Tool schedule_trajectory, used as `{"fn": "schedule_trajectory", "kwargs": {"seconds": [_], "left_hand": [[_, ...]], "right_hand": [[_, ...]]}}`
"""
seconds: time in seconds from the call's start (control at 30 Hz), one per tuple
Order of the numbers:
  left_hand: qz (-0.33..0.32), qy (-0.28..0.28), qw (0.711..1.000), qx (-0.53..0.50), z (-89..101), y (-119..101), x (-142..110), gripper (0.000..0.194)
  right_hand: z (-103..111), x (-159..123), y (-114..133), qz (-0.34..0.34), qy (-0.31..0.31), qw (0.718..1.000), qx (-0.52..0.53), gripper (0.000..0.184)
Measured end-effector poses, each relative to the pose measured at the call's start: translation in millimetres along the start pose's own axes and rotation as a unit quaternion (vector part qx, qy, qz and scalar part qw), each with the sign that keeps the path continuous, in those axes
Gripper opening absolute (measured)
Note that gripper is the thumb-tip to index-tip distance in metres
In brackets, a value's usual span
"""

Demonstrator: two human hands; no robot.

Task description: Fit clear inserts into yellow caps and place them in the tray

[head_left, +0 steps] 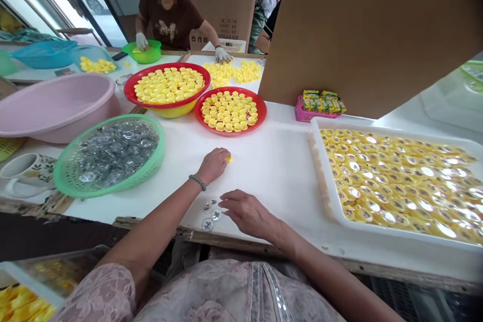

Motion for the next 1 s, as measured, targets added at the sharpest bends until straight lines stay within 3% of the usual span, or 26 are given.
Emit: {"fn": "schedule_trajectory", "kwargs": {"seconds": [0.13, 0.3, 0.57, 0.7, 0.87, 1.0], "left_hand": [[-0.027, 0.001, 0.999, -0.025, 3.9, -4.3, -21.6, 0.024], [-0.029, -0.01, 0.998, -0.054, 7.9, -4.4, -36.5, 0.027], [-0.05, -0.027, 0.991, -0.12, -3.2, -16.3, -39.0, 0.036], [-0.06, -0.033, 0.989, -0.134, -5.7, -18.3, -42.7, 0.038], [-0.06, -0.031, 0.989, -0.129, -1.3, -17.2, -47.1, 0.035], [-0.055, -0.048, 0.988, -0.139, 8.4, -22.4, -52.2, 0.038]], "right_hand": [[-28.4, 23.5, 10.0, 0.057, 0.056, 0.996, -0.03, 0.041], [-48.1, 26.9, 9.4, 0.088, 0.114, 0.986, -0.083, 0.03], [-37.9, -3.9, -11.0, 0.011, 0.066, 0.989, -0.133, 0.02], [-32.9, -7.7, -9.8, -0.002, 0.054, 0.98, -0.191, 0.014], [-38.3, -4.8, -3.6, 0.019, 0.074, 0.971, -0.226, 0.006], [-36.8, -14.1, -16.9, -0.018, 0.068, 0.971, -0.228, 0.008]]}}
Point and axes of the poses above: each hand's wrist, its own x-axis towards the middle knuckle, its own z-axis out of the back of the hand, y = z × x, the point moved 9 cm from there along x, towards the middle knuckle, and after that the axes turned 13 degrees about -x, right-handed, at the moved point
